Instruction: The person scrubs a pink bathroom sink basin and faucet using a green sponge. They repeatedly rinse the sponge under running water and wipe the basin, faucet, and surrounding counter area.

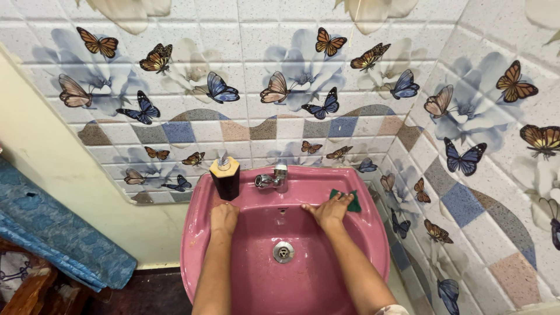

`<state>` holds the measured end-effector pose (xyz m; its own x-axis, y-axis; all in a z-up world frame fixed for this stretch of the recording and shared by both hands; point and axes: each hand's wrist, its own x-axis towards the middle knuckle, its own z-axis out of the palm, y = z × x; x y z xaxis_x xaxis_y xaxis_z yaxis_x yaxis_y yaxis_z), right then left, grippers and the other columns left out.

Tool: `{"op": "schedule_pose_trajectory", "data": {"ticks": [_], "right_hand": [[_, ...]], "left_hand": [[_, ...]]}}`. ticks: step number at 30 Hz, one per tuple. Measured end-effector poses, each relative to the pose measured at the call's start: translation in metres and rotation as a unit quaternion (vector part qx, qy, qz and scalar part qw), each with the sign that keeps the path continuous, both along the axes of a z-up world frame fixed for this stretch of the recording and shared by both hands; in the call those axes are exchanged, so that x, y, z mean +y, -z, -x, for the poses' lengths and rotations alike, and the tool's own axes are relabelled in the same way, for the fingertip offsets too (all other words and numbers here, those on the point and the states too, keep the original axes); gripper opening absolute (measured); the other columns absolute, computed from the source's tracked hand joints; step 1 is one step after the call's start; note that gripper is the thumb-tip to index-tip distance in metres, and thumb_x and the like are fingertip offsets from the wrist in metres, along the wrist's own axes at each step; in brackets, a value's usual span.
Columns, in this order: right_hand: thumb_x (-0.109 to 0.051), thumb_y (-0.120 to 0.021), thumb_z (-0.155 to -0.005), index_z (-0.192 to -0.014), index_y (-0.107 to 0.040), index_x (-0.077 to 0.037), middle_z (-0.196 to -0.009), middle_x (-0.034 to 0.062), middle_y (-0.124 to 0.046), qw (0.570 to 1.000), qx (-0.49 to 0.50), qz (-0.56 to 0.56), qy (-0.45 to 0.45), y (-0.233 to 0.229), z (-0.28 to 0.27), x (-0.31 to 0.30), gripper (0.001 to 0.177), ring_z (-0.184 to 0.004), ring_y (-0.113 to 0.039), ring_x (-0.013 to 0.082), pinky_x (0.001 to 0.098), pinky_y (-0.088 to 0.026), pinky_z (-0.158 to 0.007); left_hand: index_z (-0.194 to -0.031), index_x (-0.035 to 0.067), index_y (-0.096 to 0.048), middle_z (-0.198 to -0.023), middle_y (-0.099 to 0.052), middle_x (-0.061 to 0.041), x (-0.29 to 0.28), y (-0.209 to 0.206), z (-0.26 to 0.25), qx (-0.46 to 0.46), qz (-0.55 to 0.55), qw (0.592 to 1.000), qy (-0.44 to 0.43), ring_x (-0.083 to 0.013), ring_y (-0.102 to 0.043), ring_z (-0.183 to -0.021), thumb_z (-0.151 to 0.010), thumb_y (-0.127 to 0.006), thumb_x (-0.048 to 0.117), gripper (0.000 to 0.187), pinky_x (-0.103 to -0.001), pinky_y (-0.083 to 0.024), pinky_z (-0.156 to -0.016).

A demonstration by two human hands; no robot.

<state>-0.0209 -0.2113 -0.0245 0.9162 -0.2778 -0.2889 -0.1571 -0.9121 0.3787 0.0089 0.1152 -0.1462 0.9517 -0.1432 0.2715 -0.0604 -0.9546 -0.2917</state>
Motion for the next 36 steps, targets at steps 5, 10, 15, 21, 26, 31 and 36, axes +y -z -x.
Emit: {"op": "schedule_pose_trajectory", "data": {"ticks": [5, 10, 15, 21, 26, 31, 36], "right_hand": [[-0.094, -0.008, -0.086, -0.163, -0.005, -0.009, -0.172, 0.0123, 0.007, 0.997, -0.071, 0.004, -0.018, 0.016, -0.018, -0.053, 0.115, -0.158, 0.007, 0.0315, 0.0525, -0.002, -0.125], [-0.092, -0.015, -0.087, -0.165, -0.007, -0.018, -0.173, 0.0048, 0.005, 0.995, -0.088, -0.032, -0.029, 0.03, -0.042, -0.081, 0.108, -0.159, 0.003, 0.0327, 0.0528, -0.01, -0.125], [-0.091, -0.021, -0.086, -0.166, -0.007, -0.021, -0.174, 0.0027, 0.006, 0.993, -0.089, -0.066, -0.042, 0.03, -0.064, -0.092, 0.107, -0.159, -0.002, 0.034, 0.0528, -0.016, -0.125], [-0.089, -0.031, -0.086, -0.166, -0.007, -0.021, -0.174, 0.0049, 0.001, 0.986, -0.117, -0.113, -0.033, 0.041, -0.079, -0.104, 0.107, -0.156, -0.015, 0.0352, 0.0516, -0.024, -0.123], [-0.078, -0.047, -0.091, -0.165, -0.004, -0.023, -0.172, 0.0092, -0.002, 0.965, -0.134, -0.224, -0.016, 0.046, -0.1, -0.129, 0.102, -0.155, -0.023, 0.0353, 0.0475, -0.03, -0.123], [-0.047, -0.068, -0.091, -0.167, 0.0, -0.027, -0.172, 0.0128, -0.012, 0.943, -0.123, -0.309, -0.006, 0.055, -0.106, -0.155, 0.104, -0.151, -0.033, 0.039, 0.0466, -0.035, -0.122], [-0.045, -0.073, -0.087, -0.168, -0.009, -0.019, -0.155, 0.0185, -0.05, 0.915, -0.15, -0.373, 0.027, 0.058, -0.098, -0.165, 0.106, -0.144, -0.05, 0.0362, 0.0448, -0.041, -0.121]], "left_hand": [[-0.084, 0.013, -0.08, -0.084, -0.077, -0.01, -0.001, -0.004, 0.003, 0.009, 0.002, 1.0, -0.009, -0.0258, -0.077, -0.079, -0.085, -0.062, 0.004, 0.02, -0.039, -0.06, -0.062], [-0.085, 0.011, -0.079, -0.085, -0.076, -0.011, -0.001, -0.001, 0.002, 0.008, 0.016, 1.0, -0.013, -0.0266, -0.077, -0.079, -0.085, -0.062, 0.004, 0.019, -0.04, -0.061, -0.062], [-0.084, 0.01, -0.079, -0.083, -0.076, -0.013, 0.0, -0.003, 0.002, 0.004, 0.019, 1.0, -0.004, -0.0279, -0.077, -0.077, -0.085, -0.061, 0.004, 0.019, -0.04, -0.061, -0.063], [-0.083, 0.011, -0.079, -0.081, -0.076, -0.012, -0.001, -0.009, 0.007, 0.017, 0.012, 1.0, -0.014, -0.0264, -0.077, -0.077, -0.084, -0.061, 0.001, 0.02, -0.04, -0.06, -0.066], [-0.082, 0.013, -0.079, -0.083, -0.077, -0.011, -0.003, -0.012, 0.009, 0.017, 0.016, 1.0, -0.017, -0.0269, -0.077, -0.077, -0.084, -0.062, 0.003, 0.02, -0.041, -0.061, -0.064], [-0.083, 0.012, -0.079, -0.083, -0.077, -0.01, -0.004, -0.011, 0.009, 0.006, 0.016, 1.0, -0.02, -0.026, -0.077, -0.077, -0.084, -0.062, 0.004, 0.019, -0.041, -0.061, -0.063], [-0.083, 0.012, -0.079, -0.083, -0.077, -0.011, -0.005, -0.012, 0.01, 0.012, 0.019, 1.0, -0.014, -0.0256, -0.077, -0.077, -0.085, -0.062, 0.003, 0.02, -0.04, -0.061, -0.064]]}}
